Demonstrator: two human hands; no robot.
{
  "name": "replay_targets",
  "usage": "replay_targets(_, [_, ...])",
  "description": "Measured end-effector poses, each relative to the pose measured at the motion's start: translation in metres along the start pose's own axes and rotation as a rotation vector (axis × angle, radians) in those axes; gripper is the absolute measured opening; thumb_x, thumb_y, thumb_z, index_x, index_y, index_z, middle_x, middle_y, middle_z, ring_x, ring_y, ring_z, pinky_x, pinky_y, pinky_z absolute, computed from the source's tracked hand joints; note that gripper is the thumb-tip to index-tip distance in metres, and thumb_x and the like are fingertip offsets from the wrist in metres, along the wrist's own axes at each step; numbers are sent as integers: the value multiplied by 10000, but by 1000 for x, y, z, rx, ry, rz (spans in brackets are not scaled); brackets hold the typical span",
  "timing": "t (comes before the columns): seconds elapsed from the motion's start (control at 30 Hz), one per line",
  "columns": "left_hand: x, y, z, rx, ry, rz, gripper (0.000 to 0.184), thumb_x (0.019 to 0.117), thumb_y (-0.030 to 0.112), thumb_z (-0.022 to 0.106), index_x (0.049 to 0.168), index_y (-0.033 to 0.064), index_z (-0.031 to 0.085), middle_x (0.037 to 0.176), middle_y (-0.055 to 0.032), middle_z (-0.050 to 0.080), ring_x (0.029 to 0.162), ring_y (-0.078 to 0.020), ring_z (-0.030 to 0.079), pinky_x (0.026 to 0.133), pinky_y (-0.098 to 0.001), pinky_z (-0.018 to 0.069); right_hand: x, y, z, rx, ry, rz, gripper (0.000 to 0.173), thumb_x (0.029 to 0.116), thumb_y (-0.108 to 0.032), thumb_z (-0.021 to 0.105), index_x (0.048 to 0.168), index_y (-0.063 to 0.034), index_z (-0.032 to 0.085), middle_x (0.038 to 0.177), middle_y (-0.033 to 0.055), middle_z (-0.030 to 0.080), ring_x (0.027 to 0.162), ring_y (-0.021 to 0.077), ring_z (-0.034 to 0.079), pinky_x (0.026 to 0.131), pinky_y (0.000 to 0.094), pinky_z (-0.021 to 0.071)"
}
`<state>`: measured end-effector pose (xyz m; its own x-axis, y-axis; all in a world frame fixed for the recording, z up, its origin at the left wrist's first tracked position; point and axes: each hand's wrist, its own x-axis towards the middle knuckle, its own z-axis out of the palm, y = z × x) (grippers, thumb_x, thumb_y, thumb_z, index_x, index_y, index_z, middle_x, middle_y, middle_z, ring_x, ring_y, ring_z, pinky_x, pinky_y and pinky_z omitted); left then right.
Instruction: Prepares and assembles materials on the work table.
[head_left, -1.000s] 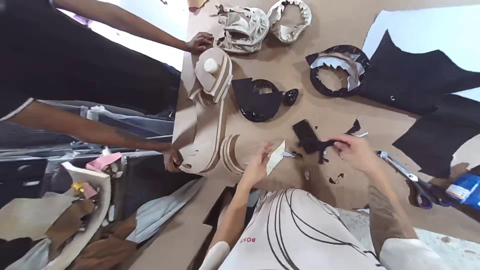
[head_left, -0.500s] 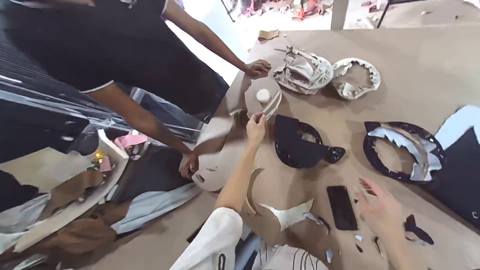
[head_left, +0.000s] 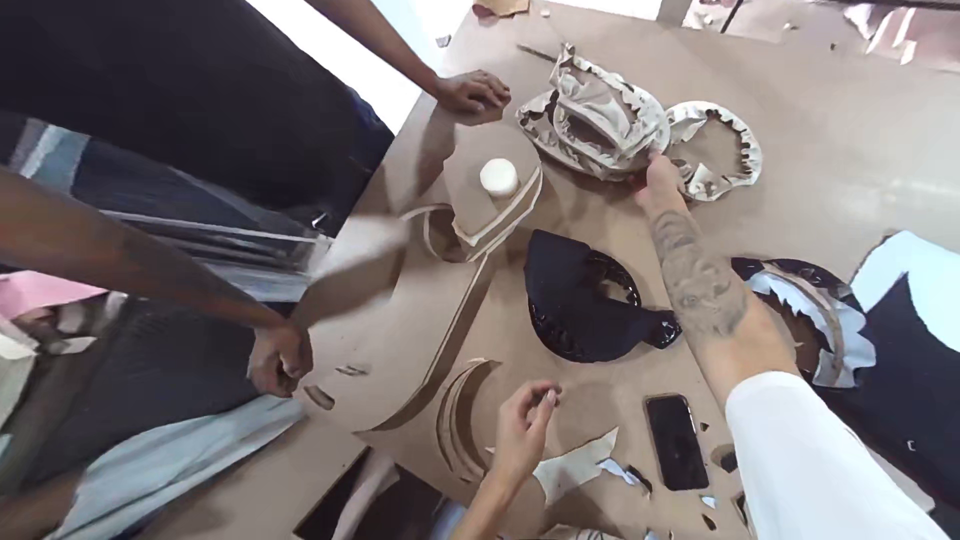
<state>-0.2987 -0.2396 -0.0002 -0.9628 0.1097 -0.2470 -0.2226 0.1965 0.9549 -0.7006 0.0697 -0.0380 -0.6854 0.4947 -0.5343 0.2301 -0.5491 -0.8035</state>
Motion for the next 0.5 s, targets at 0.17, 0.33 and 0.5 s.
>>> replay_targets(0.17, [-12,-21,-28,10,30,-108,216,1021,146,596,1164,47,724,999,-60,773,841,-200,749,780,-356,652,0,-6,-14,-95,-169,-95,302,1027,-252,609,1202,-7,602,1009,124,689,845,216,694,751,385,615])
replay_targets(0.33, [31,-1,-15,-154,102,-39,222,1015,95,601,1182,-14,698,1000,-137,757,842,-250,743,780,-387,650,-9,-23,1,20,-201,-59,314,1011,-172,606,1253,24,566,1046,171,695,872,263,718,758,431,637])
replay_targets(0.5, [96,37,1,-205,6,125,230,1038,78,567,1199,-38,682,1039,-152,746,860,-258,732,788,-408,644,-10,-52,-31,66,-145,-130,296,1023,-180,553,1254,4,561,1059,157,689,880,267,712,762,443,635])
